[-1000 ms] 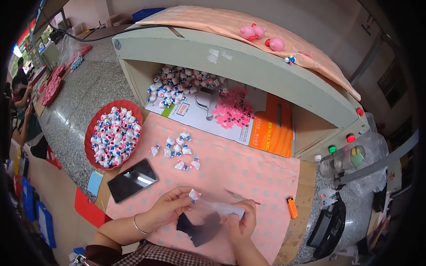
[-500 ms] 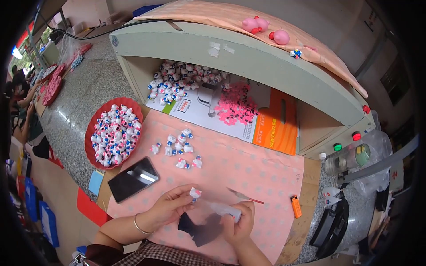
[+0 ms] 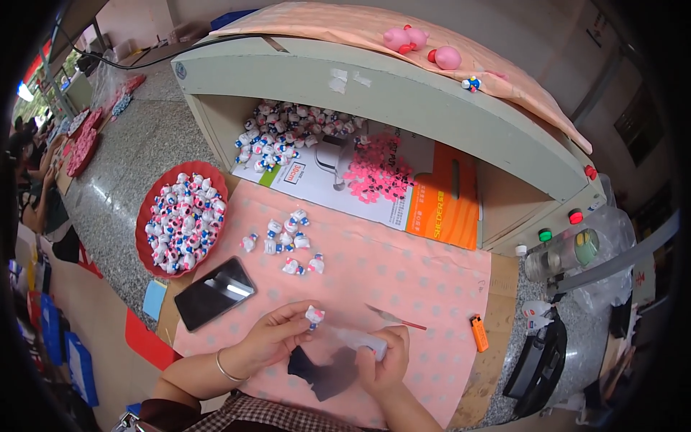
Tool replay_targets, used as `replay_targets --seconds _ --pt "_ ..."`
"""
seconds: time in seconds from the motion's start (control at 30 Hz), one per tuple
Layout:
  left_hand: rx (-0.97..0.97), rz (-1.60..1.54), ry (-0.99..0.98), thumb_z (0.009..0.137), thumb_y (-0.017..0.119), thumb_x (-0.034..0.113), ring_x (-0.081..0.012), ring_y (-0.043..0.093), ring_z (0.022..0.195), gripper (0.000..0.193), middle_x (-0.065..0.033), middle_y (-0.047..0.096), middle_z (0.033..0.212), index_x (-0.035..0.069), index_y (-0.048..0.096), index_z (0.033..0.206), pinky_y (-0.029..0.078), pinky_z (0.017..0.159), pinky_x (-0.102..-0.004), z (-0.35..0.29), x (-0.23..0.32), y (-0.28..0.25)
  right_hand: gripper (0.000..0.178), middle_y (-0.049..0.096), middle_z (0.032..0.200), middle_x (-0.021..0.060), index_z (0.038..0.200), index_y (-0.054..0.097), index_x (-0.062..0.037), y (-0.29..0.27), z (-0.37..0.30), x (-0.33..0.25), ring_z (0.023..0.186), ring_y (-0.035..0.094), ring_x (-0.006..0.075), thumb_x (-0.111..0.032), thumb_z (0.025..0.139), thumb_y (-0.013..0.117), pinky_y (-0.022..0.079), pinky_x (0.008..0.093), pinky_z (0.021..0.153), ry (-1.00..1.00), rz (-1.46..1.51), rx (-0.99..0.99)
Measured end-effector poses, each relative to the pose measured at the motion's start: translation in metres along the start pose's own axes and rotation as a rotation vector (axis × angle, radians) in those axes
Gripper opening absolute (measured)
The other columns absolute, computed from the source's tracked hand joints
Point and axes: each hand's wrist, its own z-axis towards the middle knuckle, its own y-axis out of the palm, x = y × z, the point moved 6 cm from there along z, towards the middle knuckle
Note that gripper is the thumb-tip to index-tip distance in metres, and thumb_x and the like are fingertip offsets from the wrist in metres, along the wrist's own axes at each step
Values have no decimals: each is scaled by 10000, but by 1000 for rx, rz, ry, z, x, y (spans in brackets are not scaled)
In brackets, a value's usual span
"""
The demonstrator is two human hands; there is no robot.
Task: Assembling small toy figurines by gluing parts together at a factory workbench.
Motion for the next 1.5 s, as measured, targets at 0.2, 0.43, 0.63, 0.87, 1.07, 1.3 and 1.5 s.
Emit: replay_targets --seconds 0.2,0.43,0.63,0.87,1.07,1.3,1.5 --pt "16 -4 2 839 475 17 -130 554 914 321 -66 550 1055 39 469 1159 482 752 -244 -3 1 1 175 454 739 116 855 469 7 0 2 -7 644 435 208 -58 711 543 369 290 557 -19 -16 7" --pt "-4 50 -2 853 462 56 -184 514 1009 324 -103 500 1148 24 443 1175 422 840 -286 -7 2 4 176 455 739 122 849 473 7 -3 2 -11 641 437 210 -62 706 548 371 293 557 -60 -32 23" --pt "-1 22 3 841 472 29 -155 539 951 322 -86 528 1097 29 457 1162 456 783 -260 -7 3 6 179 449 738 123 853 478 10 -2 1 -10 643 439 214 -61 705 549 373 295 561 -43 -19 27" --pt "0 1 7 832 482 11 -118 555 900 310 -57 552 1043 49 478 1140 483 733 -236 -8 2 5 172 451 734 121 848 477 11 -2 1 -11 642 435 217 -58 708 549 373 298 566 -42 -10 36" --pt "-9 45 12 837 487 47 -178 519 1006 314 -87 514 1131 39 455 1149 432 825 -292 -10 2 1 155 459 734 118 838 481 9 -2 6 -23 655 440 221 -48 705 539 381 303 580 -125 -81 67" --pt "-3 10 46 830 483 4 -123 550 927 311 -49 549 1042 61 477 1136 482 737 -237 -11 5 5 202 392 769 92 847 438 13 -4 5 -22 627 392 119 -182 811 476 336 239 563 -120 -134 31" --pt "-4 23 40 833 476 5 -127 546 940 327 -42 544 1053 56 463 1156 475 748 -235 -9 5 5 161 461 729 120 838 480 5 -6 5 -21 646 442 218 -38 695 541 380 294 565 -80 -65 49"
